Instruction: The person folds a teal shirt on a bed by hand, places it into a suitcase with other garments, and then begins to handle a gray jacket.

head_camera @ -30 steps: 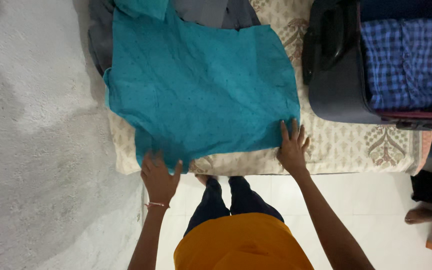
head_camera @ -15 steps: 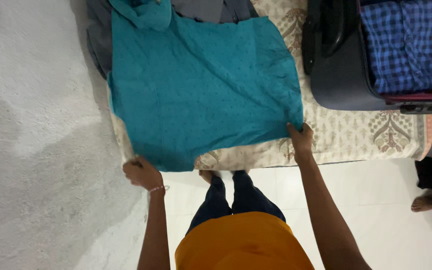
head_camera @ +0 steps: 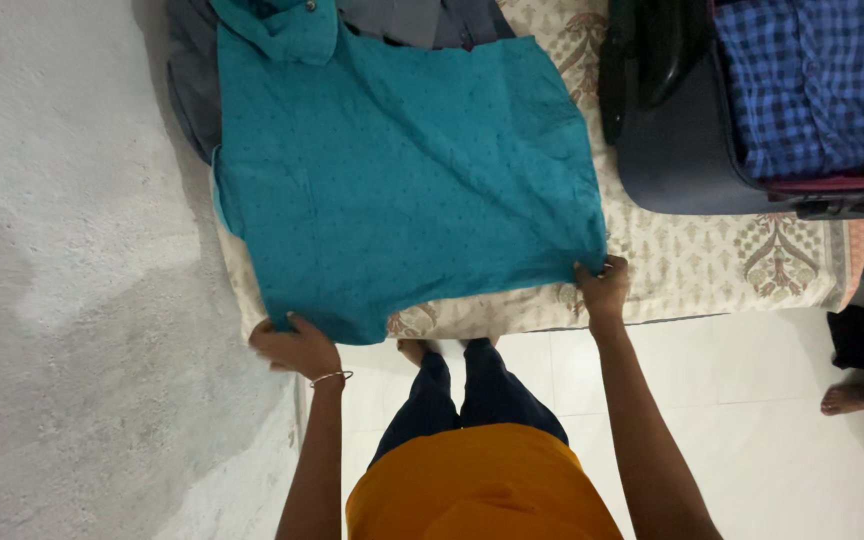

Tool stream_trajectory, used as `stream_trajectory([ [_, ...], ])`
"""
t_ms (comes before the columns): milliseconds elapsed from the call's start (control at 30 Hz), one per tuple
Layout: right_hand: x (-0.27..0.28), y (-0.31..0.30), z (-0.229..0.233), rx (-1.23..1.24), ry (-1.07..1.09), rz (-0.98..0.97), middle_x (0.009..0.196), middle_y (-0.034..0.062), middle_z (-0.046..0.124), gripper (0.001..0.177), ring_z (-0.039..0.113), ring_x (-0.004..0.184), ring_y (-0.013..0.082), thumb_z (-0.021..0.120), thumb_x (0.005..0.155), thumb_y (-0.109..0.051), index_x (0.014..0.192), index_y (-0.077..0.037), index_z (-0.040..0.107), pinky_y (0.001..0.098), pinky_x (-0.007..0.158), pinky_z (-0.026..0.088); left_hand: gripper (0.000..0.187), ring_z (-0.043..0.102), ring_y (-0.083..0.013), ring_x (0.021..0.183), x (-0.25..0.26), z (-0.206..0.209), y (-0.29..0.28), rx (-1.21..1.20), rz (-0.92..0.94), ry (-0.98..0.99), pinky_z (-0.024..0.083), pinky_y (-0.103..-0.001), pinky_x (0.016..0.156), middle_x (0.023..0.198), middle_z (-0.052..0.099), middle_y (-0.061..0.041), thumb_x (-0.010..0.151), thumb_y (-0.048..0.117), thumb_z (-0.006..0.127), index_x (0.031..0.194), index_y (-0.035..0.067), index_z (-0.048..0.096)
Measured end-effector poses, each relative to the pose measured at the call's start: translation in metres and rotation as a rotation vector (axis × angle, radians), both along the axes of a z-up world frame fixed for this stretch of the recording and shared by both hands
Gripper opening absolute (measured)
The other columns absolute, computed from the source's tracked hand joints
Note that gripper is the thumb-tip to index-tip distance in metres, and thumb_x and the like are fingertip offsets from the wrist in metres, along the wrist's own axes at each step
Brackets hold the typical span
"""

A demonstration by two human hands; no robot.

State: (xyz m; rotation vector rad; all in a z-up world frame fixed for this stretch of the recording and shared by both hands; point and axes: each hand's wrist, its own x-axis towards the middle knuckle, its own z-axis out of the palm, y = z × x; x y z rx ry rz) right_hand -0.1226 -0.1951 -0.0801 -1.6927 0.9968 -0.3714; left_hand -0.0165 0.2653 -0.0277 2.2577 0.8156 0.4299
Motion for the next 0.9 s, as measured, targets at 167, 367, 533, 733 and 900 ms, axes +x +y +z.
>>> stream_trajectory([
  [167,0.01,0.021,0.047,0.12,0.022,0.022,0.098,0.0086,0.064,0.035,0.063,0.084,0.0154,0.078,0.091,-0.017,0.114,0.0,0.057,0.033,0.074,0.054,0.068,0.044,-0.0398,0.129,0.001,0.017,-0.038,0.241,-0.715,-0.254,0.033,-0.057,0.109,0.136,0.047,-0.025,0.096,0.038,0.068,0.138,-0.009,0.042],
  [367,0.021,0.032,0.092,-0.085,-0.037,0.416,0.134,0.009,0.049,0.046,0.058,0.118,0.0242,0.081,0.089,-0.024,0.122,0.004,0.067,0.0372,0.09,0.056,0.076,0.042,-0.0346,0.132,-0.011,0.031,-0.095,0.315,-1.232,0.095,0.023,-0.058,0.107,0.145,0.047,-0.02,0.078,0.032,0.07,0.143,0.002,0.045],
  [533,0.014,0.008,0.083,-0.333,-0.112,0.816,0.122,0.0197,0.067,0.048,0.064,0.115,0.0291,0.077,0.083,-0.009,0.125,0.008,0.063,0.0388,0.096,0.052,0.063,0.046,-0.0292,0.132,-0.016,0.016,-0.11,0.368,-1.197,0.113,0.027,-0.055,0.11,0.143,0.05,-0.012,0.082,0.019,0.065,0.141,0.006,0.049],
  [733,-0.012,-0.026,0.06,0.008,0.125,0.557,0.095,0.0132,0.069,0.019,0.066,0.086,0.0221,0.061,0.102,-0.005,0.119,0.004,0.063,0.0331,0.073,0.057,0.044,0.055,-0.0283,0.121,-0.011,0.013,-0.097,0.566,-1.14,0.021,0.04,-0.046,0.1,0.137,0.056,-0.008,0.088,0.011,0.06,0.132,0.008,0.059],
  [900,-0.023,-0.031,0.032,0.241,0.15,0.428,0.091,0.0151,0.069,0.034,0.069,0.08,0.0191,0.06,0.095,-0.003,0.126,0.007,0.052,0.0311,0.07,0.057,0.036,0.057,-0.0279,0.109,-0.017,0.023,-0.085,0.628,-1.1,0.001,0.044,-0.041,0.089,0.13,0.059,-0.009,0.092,0.01,0.06,0.127,0.006,0.062],
])
